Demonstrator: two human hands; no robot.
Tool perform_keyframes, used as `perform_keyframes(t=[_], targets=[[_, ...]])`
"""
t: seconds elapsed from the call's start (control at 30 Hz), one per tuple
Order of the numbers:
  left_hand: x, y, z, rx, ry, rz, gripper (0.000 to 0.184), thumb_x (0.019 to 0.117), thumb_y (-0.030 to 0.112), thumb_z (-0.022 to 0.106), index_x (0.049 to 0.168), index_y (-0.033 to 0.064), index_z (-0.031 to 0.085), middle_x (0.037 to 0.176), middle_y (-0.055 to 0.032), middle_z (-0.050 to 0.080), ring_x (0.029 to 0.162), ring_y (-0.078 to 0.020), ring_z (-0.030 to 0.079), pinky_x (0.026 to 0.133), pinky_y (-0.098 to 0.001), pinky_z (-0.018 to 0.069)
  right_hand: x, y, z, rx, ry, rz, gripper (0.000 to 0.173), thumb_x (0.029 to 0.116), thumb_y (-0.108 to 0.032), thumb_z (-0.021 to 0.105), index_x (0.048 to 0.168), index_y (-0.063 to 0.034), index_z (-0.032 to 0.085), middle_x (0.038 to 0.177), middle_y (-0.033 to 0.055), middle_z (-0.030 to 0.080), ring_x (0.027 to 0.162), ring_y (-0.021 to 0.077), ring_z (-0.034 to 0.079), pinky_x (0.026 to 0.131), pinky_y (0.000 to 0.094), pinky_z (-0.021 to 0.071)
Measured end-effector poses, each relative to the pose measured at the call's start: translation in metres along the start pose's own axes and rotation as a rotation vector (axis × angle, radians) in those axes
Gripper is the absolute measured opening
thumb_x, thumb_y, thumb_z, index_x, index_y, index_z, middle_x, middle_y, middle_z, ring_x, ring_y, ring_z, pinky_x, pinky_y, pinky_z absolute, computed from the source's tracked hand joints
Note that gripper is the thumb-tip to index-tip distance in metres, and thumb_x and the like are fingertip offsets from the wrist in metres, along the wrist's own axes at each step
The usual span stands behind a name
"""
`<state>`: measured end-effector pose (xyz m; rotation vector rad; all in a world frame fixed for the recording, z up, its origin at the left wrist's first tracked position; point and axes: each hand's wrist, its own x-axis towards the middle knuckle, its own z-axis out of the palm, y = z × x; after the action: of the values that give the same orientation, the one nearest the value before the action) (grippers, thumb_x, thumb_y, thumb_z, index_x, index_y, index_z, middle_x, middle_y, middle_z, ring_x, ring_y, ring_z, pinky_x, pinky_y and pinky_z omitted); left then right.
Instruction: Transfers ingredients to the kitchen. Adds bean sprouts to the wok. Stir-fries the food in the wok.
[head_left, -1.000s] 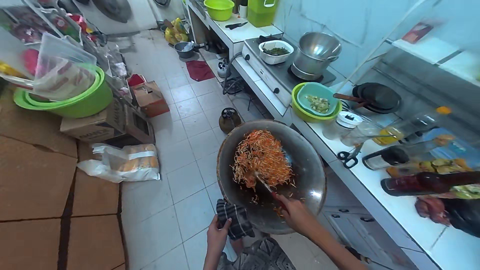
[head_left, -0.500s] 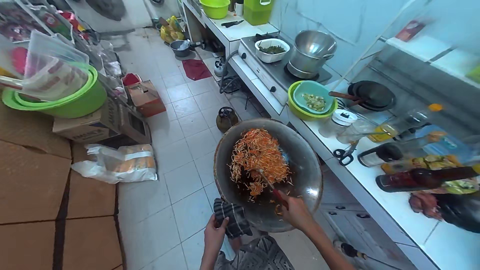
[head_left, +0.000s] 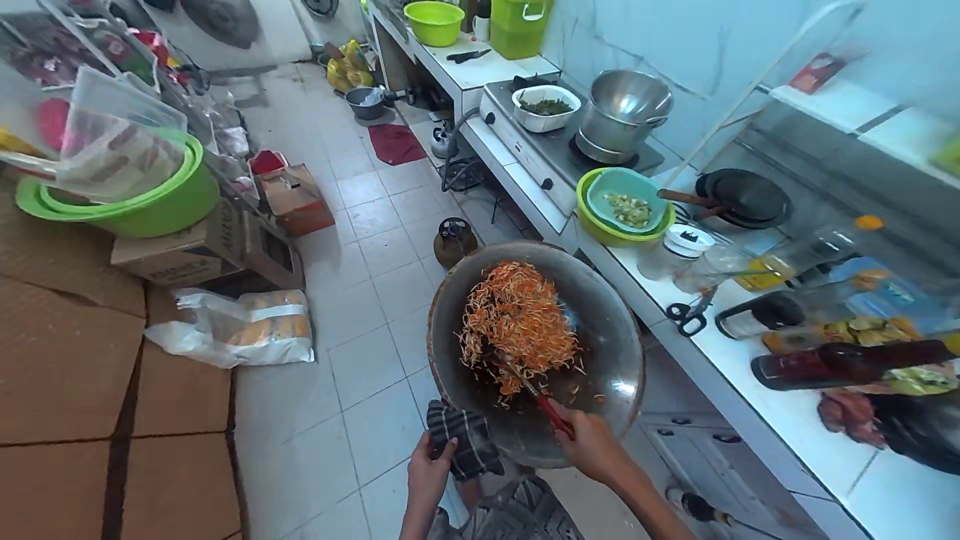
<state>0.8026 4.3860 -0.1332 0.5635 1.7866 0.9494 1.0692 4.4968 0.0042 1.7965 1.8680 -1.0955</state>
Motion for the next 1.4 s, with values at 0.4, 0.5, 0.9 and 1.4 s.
perform_keyframes(t=[0.4,0.5,0.9,1.4], targets=[[-0.004,-0.003,0.004,0.006,0.014,-0.014,0.038,0.0910,0.014,0.077,0.123,-0.0007,0.064,0.103,-0.0140,0.075,0.092,-0.0218,0.074,0.087,-0.0431,0.0602,-0.010,-0.015,0.001,-0.076,-0.048,0.077,0.061,0.1006,-0.020,0.054,0.160,-0.0172,0.039,0.121,0.0206,0.070,0.114,0.0379,0.067,0.099,0.0559,0.0523],[-0.004,-0.003,0.003,-0.009,0.018,-0.007,0.040,0.0909,0.013,0.077,0.126,-0.0013,0.063,0.104,-0.0147,0.075,0.092,-0.0221,0.074,0.087,-0.0432,0.0604,-0.009,-0.017,-0.003,0.034,-0.074,-0.045,0.061,0.1019,-0.024,0.054,0.161,-0.0214,0.038,0.124,0.0189,0.069,0.113,0.0350,0.067,0.100,0.0543,0.0514],[-0.007,-0.003,0.005,-0.004,0.004,-0.021,0.044,0.0921,0.015,0.077,0.130,-0.0019,0.061,0.109,-0.0165,0.074,0.098,-0.0239,0.074,0.092,-0.0444,0.0588,-0.003,0.052,-0.161,-0.387,-0.413,0.026,0.043,0.1088,-0.036,0.050,0.144,-0.0124,0.057,0.109,0.0227,0.070,0.089,0.0358,0.068,0.083,0.0555,0.0538],[-0.020,-0.004,0.008,0.004,-0.023,-0.027,0.043,0.0898,0.018,0.078,0.126,0.0007,0.063,0.105,-0.0131,0.076,0.095,-0.0214,0.074,0.090,-0.0432,0.0601,0.157,-0.093,0.033,0.725,0.176,0.133,0.053,0.1123,-0.026,0.038,0.161,-0.0095,0.026,0.105,0.0227,0.066,0.076,0.0303,0.068,0.071,0.0456,0.0583]])
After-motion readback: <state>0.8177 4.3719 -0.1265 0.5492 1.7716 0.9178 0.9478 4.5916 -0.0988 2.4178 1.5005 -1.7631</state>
